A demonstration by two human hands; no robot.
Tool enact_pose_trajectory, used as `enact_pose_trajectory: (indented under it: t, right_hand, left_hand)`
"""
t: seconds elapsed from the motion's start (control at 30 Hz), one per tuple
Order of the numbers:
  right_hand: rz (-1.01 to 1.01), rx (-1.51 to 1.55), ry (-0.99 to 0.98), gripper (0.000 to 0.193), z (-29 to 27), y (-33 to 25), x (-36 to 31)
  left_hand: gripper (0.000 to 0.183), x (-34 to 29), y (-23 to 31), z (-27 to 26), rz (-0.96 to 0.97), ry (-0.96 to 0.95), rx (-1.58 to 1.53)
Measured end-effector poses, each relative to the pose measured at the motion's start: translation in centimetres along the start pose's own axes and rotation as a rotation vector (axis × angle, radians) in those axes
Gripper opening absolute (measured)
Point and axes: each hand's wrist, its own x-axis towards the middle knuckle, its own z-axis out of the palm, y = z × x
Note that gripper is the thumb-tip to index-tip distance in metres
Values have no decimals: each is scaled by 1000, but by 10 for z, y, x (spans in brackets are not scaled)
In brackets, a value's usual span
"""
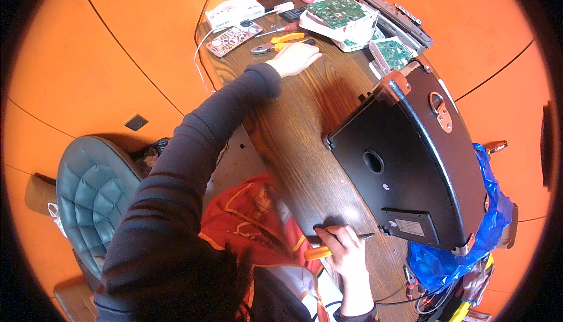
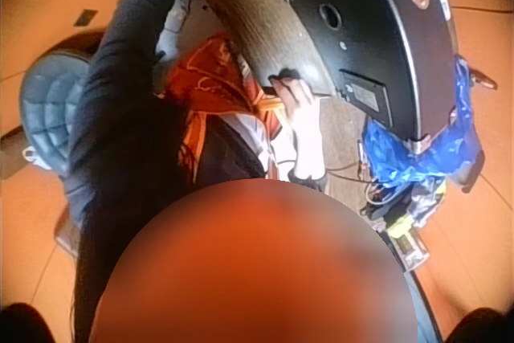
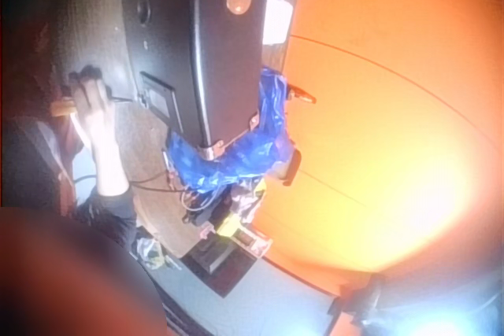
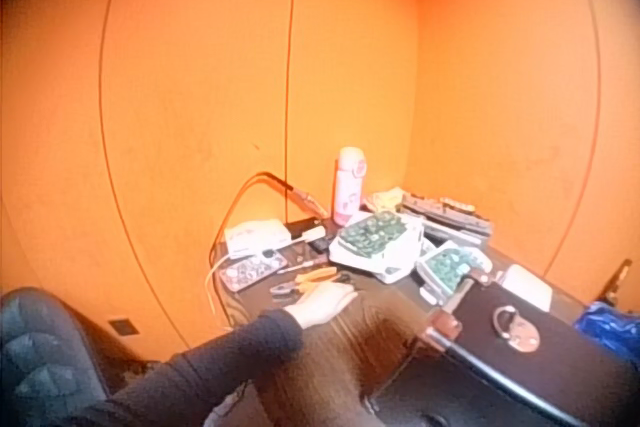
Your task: The person uses a screwdriver to remove screws from the back of a disassembled portable radio and then from a black rectangular device, placing removed screws on the table. The person handles the devices and tools directly without visible secondary actions.
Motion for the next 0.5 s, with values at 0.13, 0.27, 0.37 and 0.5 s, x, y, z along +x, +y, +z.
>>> enact_pose_trajectory:
  t: [0.13, 0.27, 0.37, 0.5]
  right_hand:
    - [15, 11, -12, 31, 1, 0, 0]
    - [35, 21, -25, 30, -1, -2, 1]
    - [40, 35, -28, 29, -2, -3, 1]
    - [18, 20, -16, 30, -2, -3, 0]
  left_hand:
    - [21, -1, -3, 2, 60, -7, -17]
    - [19, -3, -4, 1, 90, 44, -32]
    - [20, -3, -2, 1, 93, 62, -28]
    - [17, -8, 3, -3, 127, 123, -20]
